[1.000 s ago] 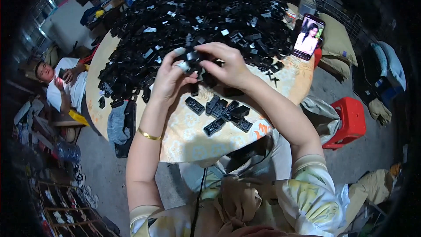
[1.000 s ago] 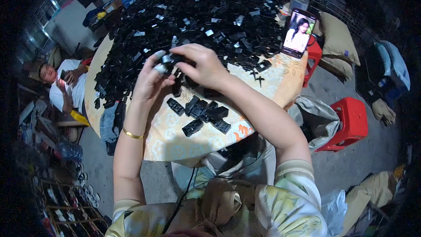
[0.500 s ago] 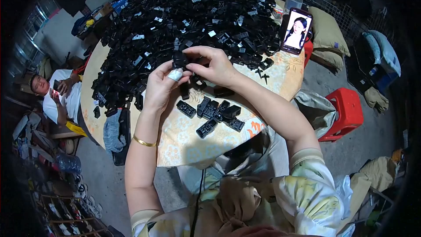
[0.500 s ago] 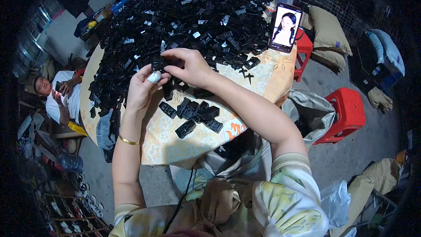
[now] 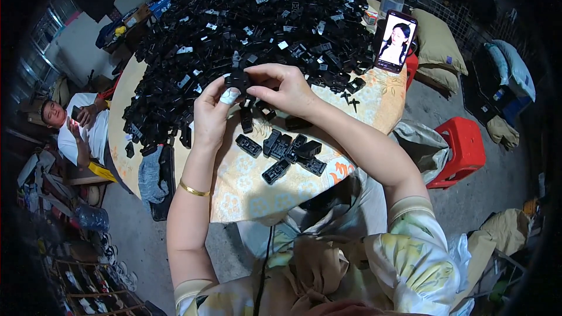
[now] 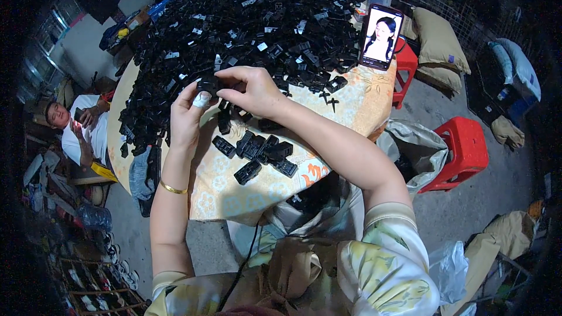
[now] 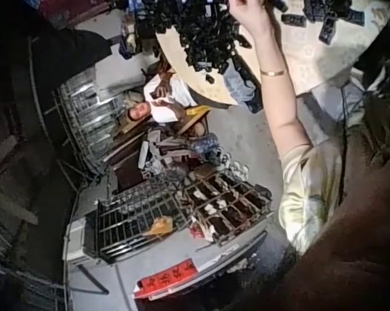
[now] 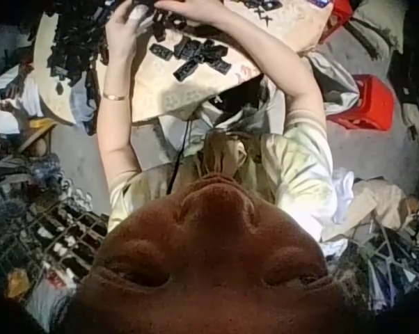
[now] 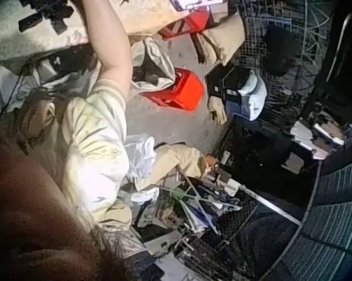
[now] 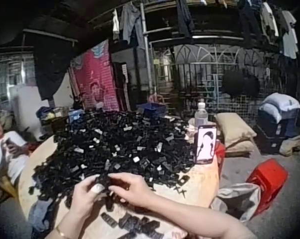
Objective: The recorder is sorting and inspecting a large pile of small black electronic components at a workstation.
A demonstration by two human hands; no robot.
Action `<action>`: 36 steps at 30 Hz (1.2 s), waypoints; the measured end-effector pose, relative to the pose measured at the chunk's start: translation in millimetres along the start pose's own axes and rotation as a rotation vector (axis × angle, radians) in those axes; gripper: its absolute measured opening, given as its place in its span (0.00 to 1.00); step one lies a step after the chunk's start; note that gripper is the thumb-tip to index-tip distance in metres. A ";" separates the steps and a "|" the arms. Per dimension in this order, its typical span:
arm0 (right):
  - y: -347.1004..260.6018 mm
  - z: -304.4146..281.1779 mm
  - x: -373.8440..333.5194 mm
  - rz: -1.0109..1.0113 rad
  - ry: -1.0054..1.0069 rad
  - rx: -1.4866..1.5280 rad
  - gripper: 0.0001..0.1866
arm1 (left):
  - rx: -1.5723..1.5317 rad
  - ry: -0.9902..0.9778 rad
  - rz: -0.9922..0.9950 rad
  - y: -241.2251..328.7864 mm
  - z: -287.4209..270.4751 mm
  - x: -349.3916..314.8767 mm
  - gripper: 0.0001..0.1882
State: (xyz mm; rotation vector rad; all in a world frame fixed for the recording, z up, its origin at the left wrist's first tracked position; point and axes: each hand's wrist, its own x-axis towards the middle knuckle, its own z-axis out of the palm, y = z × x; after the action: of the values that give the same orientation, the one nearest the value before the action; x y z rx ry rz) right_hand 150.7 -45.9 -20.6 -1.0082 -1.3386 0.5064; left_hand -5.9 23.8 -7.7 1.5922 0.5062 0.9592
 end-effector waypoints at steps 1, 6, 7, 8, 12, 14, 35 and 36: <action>-0.4 -1.1 -0.3 -0.093 -0.005 -0.153 0.18 | 0.010 0.012 -0.010 0.5 -0.2 -0.1 0.14; -1.9 0.2 -2.0 -0.366 0.072 -0.493 0.18 | -0.179 0.007 -0.094 -0.3 6.9 -4.1 0.16; -4.0 1.2 -2.2 -0.464 0.096 -0.570 0.17 | -0.338 -0.015 -0.156 1.8 10.0 -5.8 0.17; -5.7 2.3 -2.4 -0.562 0.120 -0.647 0.17 | -0.337 -0.015 -0.155 0.2 11.8 -6.4 0.17; -7.6 10.3 -2.9 -0.588 0.070 -0.661 0.16 | -0.421 0.082 -0.106 -2.1 18.6 -7.4 0.18; -7.9 13.1 -0.1 -0.576 0.047 -0.647 0.17 | -0.348 0.095 -0.121 -0.7 10.5 -9.2 0.18; -7.1 -13.8 -1.3 0.035 -0.488 -0.970 0.16 | 1.029 -0.055 -0.064 -16.3 2.1 8.0 0.18; -8.8 -14.8 0.2 0.028 -0.491 -0.964 0.16 | 1.040 -0.035 -0.041 -23.7 -0.3 13.4 0.19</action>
State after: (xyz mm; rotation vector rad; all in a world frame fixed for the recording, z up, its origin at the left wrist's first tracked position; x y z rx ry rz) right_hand 162.8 -54.8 -12.0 -1.7521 -2.0863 0.0923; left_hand 5.7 40.2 -26.2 2.4864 1.1200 0.6393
